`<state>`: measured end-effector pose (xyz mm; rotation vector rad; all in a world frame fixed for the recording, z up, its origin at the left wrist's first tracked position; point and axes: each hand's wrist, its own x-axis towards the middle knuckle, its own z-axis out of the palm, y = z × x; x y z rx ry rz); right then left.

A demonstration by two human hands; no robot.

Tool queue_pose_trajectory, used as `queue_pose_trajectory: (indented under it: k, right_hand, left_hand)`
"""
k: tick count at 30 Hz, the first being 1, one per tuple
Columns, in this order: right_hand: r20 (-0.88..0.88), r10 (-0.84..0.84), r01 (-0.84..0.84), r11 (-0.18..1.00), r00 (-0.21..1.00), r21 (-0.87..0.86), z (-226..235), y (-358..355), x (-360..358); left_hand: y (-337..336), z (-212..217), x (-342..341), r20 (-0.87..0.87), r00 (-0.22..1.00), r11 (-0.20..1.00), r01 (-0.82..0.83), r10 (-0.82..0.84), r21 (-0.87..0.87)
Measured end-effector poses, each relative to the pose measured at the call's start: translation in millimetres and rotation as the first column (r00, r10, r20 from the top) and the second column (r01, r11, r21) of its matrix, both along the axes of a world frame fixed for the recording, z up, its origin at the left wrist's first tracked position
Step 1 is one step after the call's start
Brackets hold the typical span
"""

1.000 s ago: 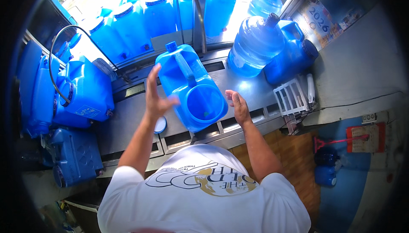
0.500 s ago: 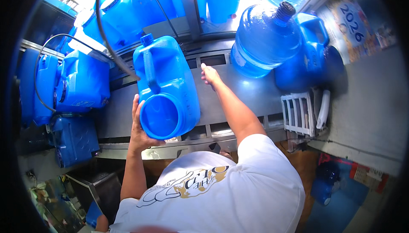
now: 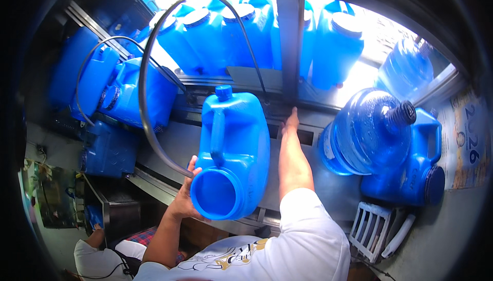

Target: The person fills large blue water containers from a wall-mounted dispenser, then seals them with caps and a handheld sealing tool. They handle multiple containers one at a time, moving them into position, filling, capping, and sealing before setting them aside.

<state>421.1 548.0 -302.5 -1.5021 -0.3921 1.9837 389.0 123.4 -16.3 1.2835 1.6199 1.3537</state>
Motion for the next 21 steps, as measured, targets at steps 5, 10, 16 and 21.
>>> queue_pose_trajectory:
  k: [5, 10, 16, 21]
  right_hand:
    - [0.154, 0.057, -0.115, 0.910, 0.986, 0.399, 29.1, -8.2, -22.0]
    - [0.464, 0.392, -0.607, 0.550, 0.794, 0.574, 54.0, -12.5, -42.3]
    - [0.556, 0.281, -0.620, 0.439, 0.782, 0.650, 12.7, -36.5, 41.8]
    - [0.428, 0.412, -0.587, 0.665, 0.804, 0.462, -41.8, -168.8, 208.7]
  left_hand:
    - [-2.5, 5.0, -1.2, -0.137, 0.991, 0.999, -0.002, -0.004, -0.045]
    - [-4.8, 6.9, -1.7, -0.203, 0.979, 0.998, 0.003, -0.016, -0.066]
    - [-7.3, 7.9, -0.9, -0.208, 0.978, 0.997, -0.003, -0.012, -0.073]
    - [-14.4, 0.1, -1.3, -0.177, 0.983, 0.999, 0.037, -0.039, -0.013]
